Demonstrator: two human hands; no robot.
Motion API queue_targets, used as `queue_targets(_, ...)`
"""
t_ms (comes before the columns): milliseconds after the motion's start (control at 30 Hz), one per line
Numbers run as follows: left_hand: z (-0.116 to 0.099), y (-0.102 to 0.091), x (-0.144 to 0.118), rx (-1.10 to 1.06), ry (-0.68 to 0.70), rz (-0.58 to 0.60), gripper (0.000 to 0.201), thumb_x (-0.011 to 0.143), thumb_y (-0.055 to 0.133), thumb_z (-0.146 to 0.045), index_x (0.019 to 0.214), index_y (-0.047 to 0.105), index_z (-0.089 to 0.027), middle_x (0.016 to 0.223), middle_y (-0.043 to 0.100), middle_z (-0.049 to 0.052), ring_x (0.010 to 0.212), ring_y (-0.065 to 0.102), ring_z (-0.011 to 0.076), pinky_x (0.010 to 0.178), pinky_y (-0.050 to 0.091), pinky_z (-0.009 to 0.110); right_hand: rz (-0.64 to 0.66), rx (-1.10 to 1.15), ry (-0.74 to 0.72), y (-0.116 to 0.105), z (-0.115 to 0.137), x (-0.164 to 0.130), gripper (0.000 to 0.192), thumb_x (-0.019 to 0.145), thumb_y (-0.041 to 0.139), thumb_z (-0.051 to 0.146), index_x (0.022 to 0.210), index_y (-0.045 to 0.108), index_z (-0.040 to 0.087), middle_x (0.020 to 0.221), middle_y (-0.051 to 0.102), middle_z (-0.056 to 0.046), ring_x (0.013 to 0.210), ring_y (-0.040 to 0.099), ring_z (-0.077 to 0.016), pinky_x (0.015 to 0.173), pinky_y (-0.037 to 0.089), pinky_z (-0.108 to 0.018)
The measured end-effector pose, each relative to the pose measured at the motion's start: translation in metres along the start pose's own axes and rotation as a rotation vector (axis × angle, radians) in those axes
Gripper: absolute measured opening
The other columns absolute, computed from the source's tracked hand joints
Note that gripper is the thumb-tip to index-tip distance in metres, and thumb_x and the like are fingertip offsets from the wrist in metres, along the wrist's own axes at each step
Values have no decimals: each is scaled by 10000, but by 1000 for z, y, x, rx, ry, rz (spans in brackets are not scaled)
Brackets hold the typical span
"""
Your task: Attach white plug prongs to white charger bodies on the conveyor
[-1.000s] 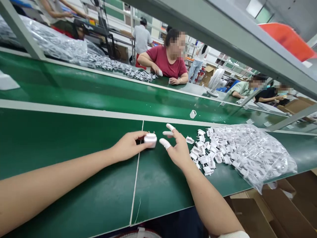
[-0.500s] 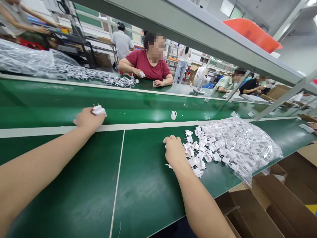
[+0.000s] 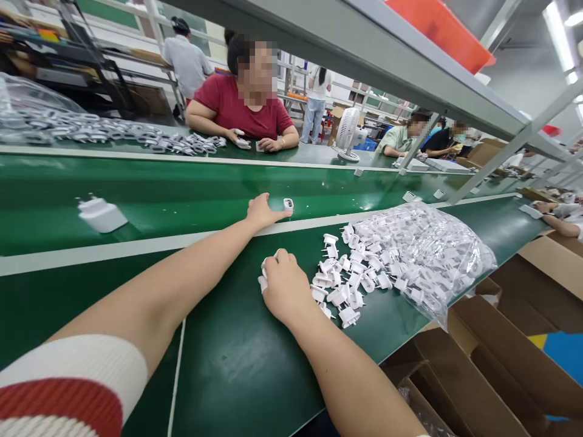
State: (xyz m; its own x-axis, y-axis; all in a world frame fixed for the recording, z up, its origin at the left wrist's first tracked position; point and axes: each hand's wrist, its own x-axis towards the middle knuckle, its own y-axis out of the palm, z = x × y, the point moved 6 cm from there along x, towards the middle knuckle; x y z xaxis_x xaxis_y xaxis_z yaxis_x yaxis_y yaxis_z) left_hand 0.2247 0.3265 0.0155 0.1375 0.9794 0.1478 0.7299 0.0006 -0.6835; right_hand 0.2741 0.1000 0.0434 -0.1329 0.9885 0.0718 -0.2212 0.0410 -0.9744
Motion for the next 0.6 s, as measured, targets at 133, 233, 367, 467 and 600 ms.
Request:
queue_targets(133,-14,21,9,-29,15,51,658,787,787,-514,1301,620,-138,1337,659,184,1292,554,395,1084,431,452,52,40,-3,5,-3,2,250,898,739,223,1103,603,177,1105,676,-105,1069,607,-277,775,537,-358)
queue_targets(233,-17,16,1,-57,61,78,431,884,651,-384,1242,675,-147,1253,711,146,1169,637,337,1022,472,392,74,4,14,5,-5,2,245,883,706,127,1105,609,167,1116,689,-105,1034,636,-272,772,525,-351)
queue_targets(367,-6,-14,-39,-92,142,105,528,893,554,-374,1360,619,-137,1349,677,131,1183,633,307,1054,471,380,-3,30,43,-2,-6,2,275,916,647,109,1176,584,175,1151,681,-99,1018,656,-270,781,518,-355)
queue_targets(467,14,-44,-92,-107,183,143,594,885,533,-488,1370,610,-153,1376,666,125,1214,619,316,1090,464,418,-76,119,34,-7,-5,1,345,910,680,140,1224,551,195,1164,664,-93,992,661,-253,796,514,-352)
queue_targets(600,46,-79,-173,-127,177,191,657,898,533,-654,1388,604,-222,1360,679,104,1242,612,318,1114,455,455,-149,298,13,-9,-7,1,384,888,700,126,1227,537,200,1153,649,-78,966,656,-222,833,508,-341)
